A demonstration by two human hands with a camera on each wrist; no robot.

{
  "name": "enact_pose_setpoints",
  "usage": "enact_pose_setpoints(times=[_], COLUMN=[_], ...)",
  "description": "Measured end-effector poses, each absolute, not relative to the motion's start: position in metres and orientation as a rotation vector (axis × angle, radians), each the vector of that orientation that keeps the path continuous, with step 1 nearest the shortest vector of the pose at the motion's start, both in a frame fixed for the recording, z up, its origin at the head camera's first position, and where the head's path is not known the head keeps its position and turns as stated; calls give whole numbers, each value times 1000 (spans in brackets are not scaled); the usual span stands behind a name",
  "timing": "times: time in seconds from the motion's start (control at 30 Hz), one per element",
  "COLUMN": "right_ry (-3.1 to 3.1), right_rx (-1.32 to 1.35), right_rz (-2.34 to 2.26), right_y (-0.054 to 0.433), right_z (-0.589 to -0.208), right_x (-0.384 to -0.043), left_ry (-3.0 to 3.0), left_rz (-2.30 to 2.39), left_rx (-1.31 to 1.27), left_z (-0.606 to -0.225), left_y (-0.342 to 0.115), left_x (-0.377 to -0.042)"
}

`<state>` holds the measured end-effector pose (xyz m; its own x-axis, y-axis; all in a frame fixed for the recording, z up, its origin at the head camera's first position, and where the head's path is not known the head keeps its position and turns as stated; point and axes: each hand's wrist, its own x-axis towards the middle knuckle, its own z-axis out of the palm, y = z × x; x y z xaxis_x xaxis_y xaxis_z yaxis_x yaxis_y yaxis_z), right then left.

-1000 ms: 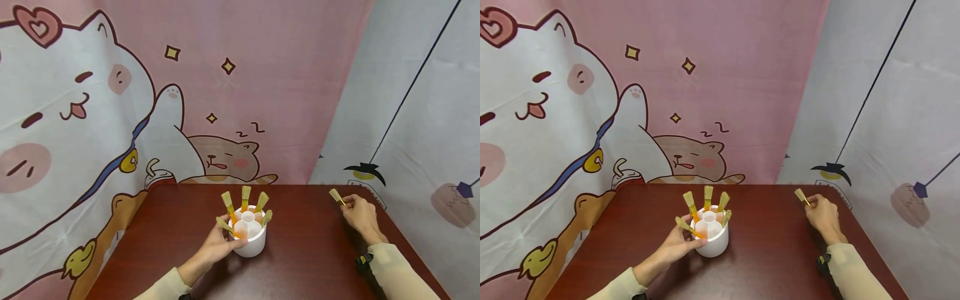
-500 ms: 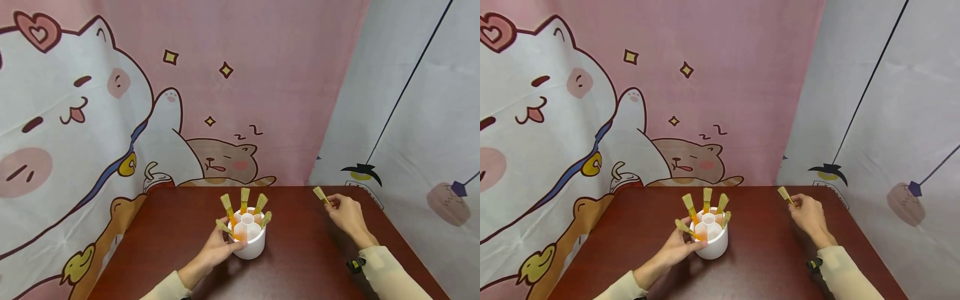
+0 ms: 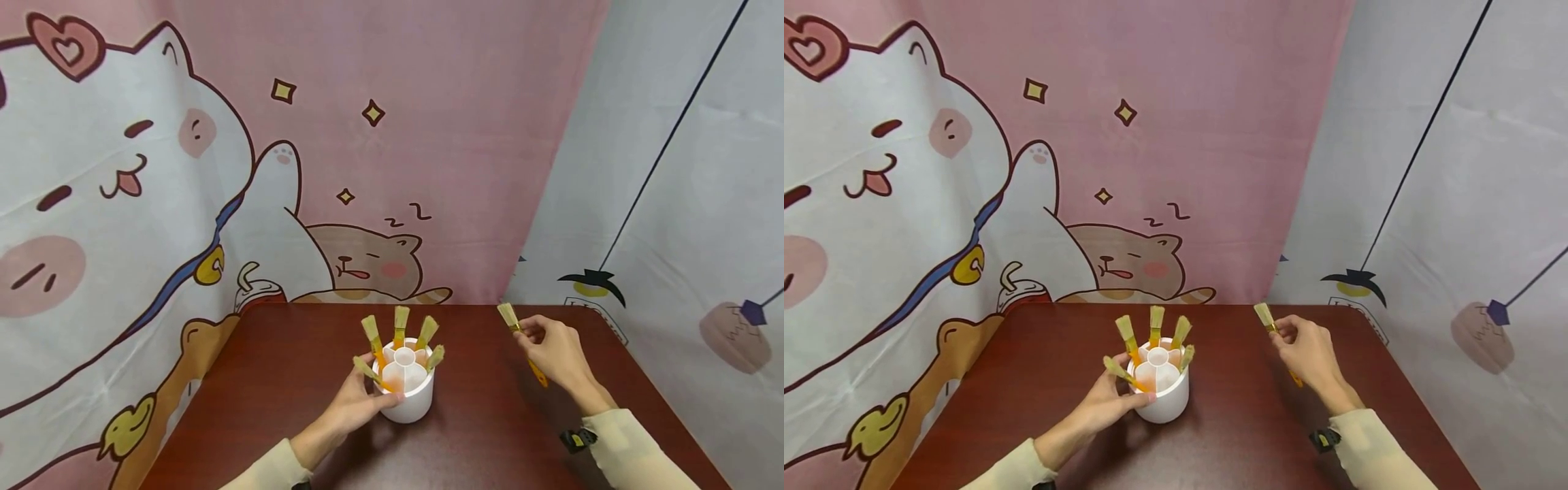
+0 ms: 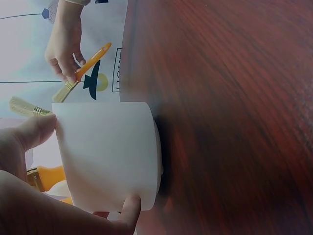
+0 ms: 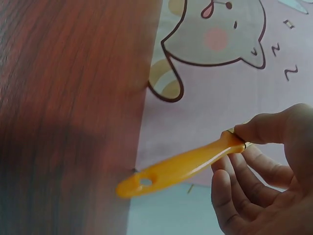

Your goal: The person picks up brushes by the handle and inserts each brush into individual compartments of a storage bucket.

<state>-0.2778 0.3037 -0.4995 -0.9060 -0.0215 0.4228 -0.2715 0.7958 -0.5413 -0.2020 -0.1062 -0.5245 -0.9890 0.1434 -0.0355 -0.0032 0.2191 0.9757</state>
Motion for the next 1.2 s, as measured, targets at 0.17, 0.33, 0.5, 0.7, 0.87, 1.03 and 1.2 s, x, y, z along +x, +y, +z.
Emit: enact_pose_setpoints(times=[0.17,0.33,0.5,0.7,0.87,1.03,1.2], right_ry=[-2571,-2565,-2526,-2499,-2485,-2478,-2451], right_rx=[254,288,346,425,473,515,567], right_rz=[871,883,909,920,908,928,950], right_y=[294,284,273,260,251,243,237], right_z=[-489,-480,-470,-457,-450,-442,-436], right_x=[-268,-259,-252,-244,-235,-226,-220], left_ry=[2343,2324,2314,2318,2325,2336,2352], left_rz=[1893,1898,1907,1903,1891,1886,1875], left_rx=[139,134,150,155,151,148,140], left_z=[-524,-525,-526,-527,-527,-527,-525], left_y=[-106,-107,-107,-107,-107,-106,-106], left_x=[-202,-202,-203,-204,-203,-202,-202])
